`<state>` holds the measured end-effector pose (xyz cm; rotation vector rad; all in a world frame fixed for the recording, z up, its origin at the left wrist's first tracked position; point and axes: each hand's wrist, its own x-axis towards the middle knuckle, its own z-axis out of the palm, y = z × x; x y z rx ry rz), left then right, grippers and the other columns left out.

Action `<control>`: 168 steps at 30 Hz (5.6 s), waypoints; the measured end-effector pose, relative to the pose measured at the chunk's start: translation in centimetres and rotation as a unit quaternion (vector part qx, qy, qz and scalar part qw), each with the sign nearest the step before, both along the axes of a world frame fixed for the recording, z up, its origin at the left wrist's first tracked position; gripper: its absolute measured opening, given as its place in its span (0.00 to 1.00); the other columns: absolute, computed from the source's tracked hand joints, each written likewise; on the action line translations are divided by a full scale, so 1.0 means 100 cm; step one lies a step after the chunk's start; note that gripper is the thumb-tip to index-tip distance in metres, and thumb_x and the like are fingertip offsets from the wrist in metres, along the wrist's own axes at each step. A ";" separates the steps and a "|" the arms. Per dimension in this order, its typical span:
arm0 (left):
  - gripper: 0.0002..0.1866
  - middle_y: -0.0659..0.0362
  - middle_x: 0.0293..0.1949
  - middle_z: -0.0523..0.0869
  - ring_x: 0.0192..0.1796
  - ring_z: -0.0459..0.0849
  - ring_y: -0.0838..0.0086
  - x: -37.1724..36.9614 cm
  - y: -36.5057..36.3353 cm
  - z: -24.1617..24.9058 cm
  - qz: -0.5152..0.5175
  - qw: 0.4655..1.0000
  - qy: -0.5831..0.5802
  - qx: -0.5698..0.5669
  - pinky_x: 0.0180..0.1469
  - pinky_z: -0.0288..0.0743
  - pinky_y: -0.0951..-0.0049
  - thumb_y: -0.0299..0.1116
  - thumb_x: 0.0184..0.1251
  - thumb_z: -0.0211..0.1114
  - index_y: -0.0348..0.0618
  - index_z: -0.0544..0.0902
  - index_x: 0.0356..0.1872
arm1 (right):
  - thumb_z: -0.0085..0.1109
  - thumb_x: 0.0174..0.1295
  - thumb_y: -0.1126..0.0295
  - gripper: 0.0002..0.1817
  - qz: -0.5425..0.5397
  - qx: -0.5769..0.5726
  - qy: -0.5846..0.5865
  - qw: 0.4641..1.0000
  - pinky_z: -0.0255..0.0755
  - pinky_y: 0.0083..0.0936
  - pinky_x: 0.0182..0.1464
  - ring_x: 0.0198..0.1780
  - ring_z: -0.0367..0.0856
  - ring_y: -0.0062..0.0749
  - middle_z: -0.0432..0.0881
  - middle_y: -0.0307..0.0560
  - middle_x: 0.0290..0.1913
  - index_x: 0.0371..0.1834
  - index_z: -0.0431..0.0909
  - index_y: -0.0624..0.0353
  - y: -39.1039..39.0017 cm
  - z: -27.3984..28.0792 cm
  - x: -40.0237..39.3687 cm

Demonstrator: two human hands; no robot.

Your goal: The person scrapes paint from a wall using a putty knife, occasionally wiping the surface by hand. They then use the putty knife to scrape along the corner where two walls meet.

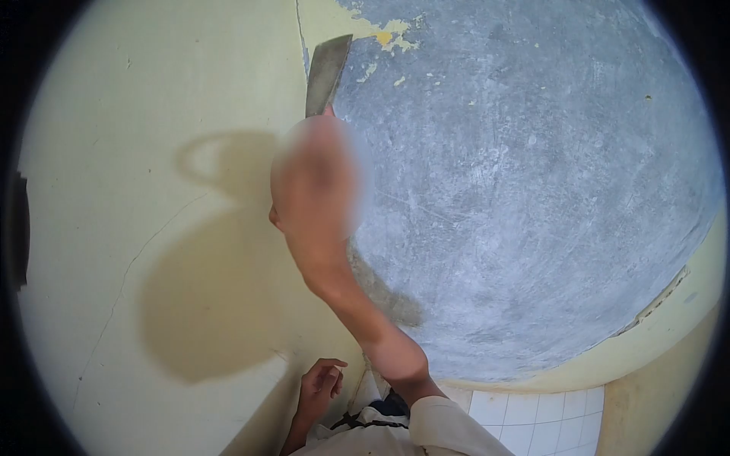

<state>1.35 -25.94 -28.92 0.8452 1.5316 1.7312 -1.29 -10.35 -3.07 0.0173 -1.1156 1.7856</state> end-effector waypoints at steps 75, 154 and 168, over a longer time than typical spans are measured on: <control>0.19 0.67 0.19 0.67 0.22 0.62 0.82 -0.090 0.207 0.293 -0.033 0.953 -0.011 0.302 0.25 0.57 0.80 0.47 0.71 0.55 0.38 0.81 0.37 | 0.34 0.76 0.48 0.22 0.200 0.032 -0.066 0.977 0.36 0.18 0.07 0.04 0.45 0.16 0.54 0.32 0.09 0.30 0.62 0.51 0.025 -0.005 0.044; 0.42 0.40 0.73 0.49 0.71 0.57 0.55 -0.048 0.250 0.291 0.307 0.842 0.219 0.384 0.69 0.56 0.61 0.37 0.68 0.54 0.41 0.42 0.77 | 0.46 0.74 0.52 0.22 0.137 0.233 -0.509 0.817 0.60 0.22 0.24 0.21 0.63 0.16 0.67 0.33 0.17 0.28 0.67 0.59 0.067 -0.289 0.190; 0.38 0.50 0.73 0.56 0.55 0.75 0.68 -0.049 0.225 0.304 0.236 0.849 0.188 0.433 0.50 0.71 0.72 0.34 0.68 0.53 0.40 0.46 0.75 | 0.48 0.74 0.52 0.22 0.274 0.246 -0.459 0.808 0.60 0.21 0.23 0.20 0.64 0.16 0.67 0.32 0.18 0.28 0.69 0.60 0.122 -0.321 0.205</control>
